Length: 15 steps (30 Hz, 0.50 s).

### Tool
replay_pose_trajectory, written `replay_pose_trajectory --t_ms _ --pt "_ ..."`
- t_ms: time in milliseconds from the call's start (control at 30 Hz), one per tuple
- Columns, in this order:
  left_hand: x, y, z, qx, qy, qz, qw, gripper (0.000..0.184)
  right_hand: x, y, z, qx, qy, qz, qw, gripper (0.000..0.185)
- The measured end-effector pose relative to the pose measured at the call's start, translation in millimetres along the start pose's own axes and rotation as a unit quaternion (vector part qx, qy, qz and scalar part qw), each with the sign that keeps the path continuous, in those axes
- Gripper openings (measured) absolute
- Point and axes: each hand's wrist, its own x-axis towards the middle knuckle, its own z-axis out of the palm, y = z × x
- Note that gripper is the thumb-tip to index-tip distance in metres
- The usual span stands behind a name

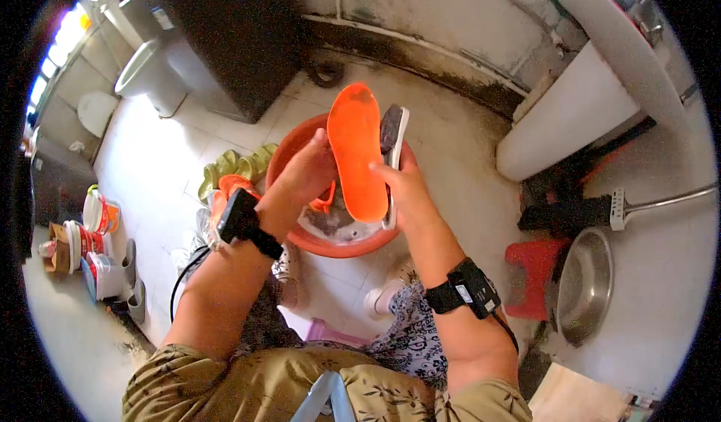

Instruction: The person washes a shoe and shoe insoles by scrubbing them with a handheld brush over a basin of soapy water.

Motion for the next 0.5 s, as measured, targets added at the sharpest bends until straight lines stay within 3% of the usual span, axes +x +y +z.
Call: replay_pose_trajectory --t_ms 67,100,133,200,233,333,367,400,467,500 --pt "-3 7 5 -0.026 -0.008 -0.001 1.000 0.042 -9 5 17 -0.027 -0.049 -0.031 0.998 0.052" --pt "-3 11 7 0.001 0.038 0.005 0.999 0.043 -10 5 20 -0.028 -0.055 -0.035 0.998 0.052" --pt "-5 16 7 0.027 0.085 0.009 0.996 0.043 -10 5 22 -0.114 -0.022 -0.080 0.990 0.050" --pt "-8 26 0 -0.003 0.043 0.008 0.999 0.042 -7 11 18 -0.279 0.051 -0.170 0.944 0.048" --pt "-9 30 -6 0.002 0.026 0.007 1.000 0.041 9 18 16 -0.366 0.096 -0.291 0.879 0.048" --pt "-8 31 -2 0.010 0.046 0.015 0.999 0.040 -4 -3 22 -0.434 0.046 -0.254 0.863 0.048" --pt "-9 30 6 -0.011 0.081 0.019 0.996 0.045 2 1 21 -0.483 0.011 -0.326 0.813 0.044" --pt "-9 29 12 -0.032 0.115 0.021 0.993 0.051 0 7 26 -0.484 0.017 -0.325 0.813 0.044" --pt "-6 25 14 -0.022 0.165 0.010 0.986 0.063 -10 23 38 -0.608 0.013 -0.266 0.748 0.044" --pt "-4 20 14 -0.032 0.086 0.045 0.995 0.062 -8 22 41 -0.609 0.020 -0.264 0.748 0.044"
